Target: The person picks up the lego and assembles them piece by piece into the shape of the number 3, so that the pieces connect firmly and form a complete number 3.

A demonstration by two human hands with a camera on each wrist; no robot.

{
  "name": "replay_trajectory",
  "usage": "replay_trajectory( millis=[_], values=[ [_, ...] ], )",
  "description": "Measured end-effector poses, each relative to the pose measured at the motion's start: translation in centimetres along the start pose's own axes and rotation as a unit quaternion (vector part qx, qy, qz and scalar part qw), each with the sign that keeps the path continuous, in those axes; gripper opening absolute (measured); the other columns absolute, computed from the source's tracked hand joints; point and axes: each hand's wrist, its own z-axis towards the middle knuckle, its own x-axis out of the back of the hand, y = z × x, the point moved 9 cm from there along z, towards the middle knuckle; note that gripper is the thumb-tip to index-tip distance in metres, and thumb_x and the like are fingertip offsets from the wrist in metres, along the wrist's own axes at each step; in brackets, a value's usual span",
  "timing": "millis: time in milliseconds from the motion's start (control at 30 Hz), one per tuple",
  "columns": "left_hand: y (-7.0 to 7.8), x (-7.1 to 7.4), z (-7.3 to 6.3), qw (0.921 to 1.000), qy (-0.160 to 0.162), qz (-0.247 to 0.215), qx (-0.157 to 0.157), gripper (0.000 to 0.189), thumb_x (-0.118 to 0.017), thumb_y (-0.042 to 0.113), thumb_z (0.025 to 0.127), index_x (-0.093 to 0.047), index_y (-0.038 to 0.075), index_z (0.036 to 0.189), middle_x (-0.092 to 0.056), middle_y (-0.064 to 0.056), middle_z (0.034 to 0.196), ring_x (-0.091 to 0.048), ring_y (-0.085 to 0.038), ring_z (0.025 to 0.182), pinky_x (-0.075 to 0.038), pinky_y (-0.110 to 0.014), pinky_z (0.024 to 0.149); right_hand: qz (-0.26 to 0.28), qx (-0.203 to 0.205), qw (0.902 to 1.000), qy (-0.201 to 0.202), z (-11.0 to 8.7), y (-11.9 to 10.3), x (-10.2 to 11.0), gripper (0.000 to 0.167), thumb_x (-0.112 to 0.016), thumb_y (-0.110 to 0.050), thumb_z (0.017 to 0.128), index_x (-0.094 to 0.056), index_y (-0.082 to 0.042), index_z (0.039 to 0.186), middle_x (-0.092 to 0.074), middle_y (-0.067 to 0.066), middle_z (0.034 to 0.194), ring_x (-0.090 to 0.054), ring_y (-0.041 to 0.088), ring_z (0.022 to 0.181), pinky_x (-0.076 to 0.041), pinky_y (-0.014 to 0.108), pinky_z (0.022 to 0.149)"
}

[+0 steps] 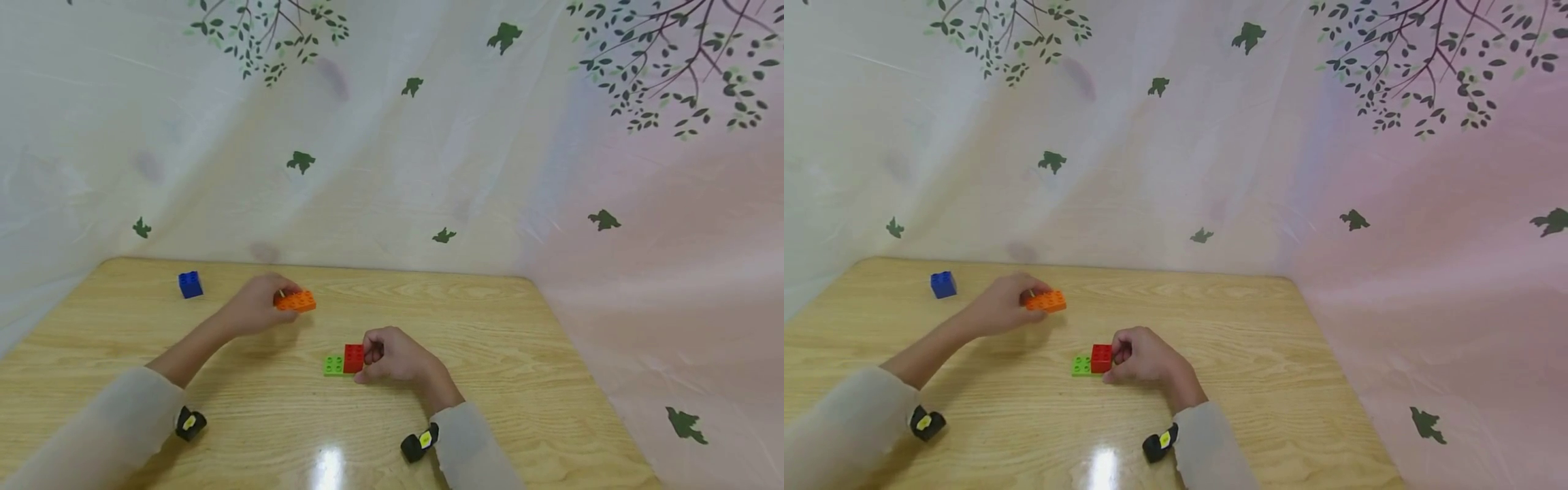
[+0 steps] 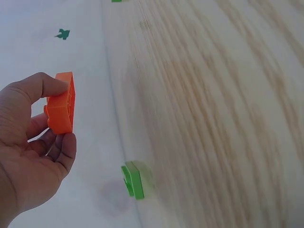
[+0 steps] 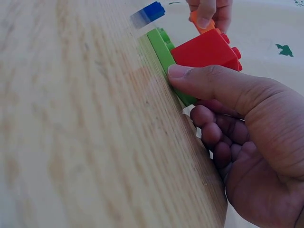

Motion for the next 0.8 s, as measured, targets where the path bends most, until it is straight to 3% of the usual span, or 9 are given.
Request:
replay_trajectory(
  millis=[300,800],
  values=[
    [2.7,-1.1,-0.1,0.9993,-0.026,-0.013,-0.022,0.039,-0.079,0.015,0.086,-0.070,0.000,0.121,-0.066,-0.005,0.105,-0.058,-0.019,0.088,-0.051,-0.035,0.075,-0.006,-0.009,0.9999,0.003,0.0,0.0,0.0,0.028,-0.091,-0.015,0.078,-0.065,-0.009,0.088,-0.057,-0.005,0.076,-0.052,0.010,0.072,-0.044,0.024,0.064],
    [5.7,-3.1,-0.8,0.9967,-0.048,-0.008,-0.065,0.038,-0.081,0.017,0.084,-0.072,0.006,0.119,-0.064,0.003,0.101,-0.054,-0.012,0.083,-0.049,-0.028,0.073,-0.019,-0.004,0.9998,0.000,0.1,0.1,0.1,0.027,-0.091,-0.019,0.079,-0.066,-0.012,0.089,-0.059,-0.004,0.077,-0.053,0.011,0.072,-0.045,0.024,0.065]
  ],
)
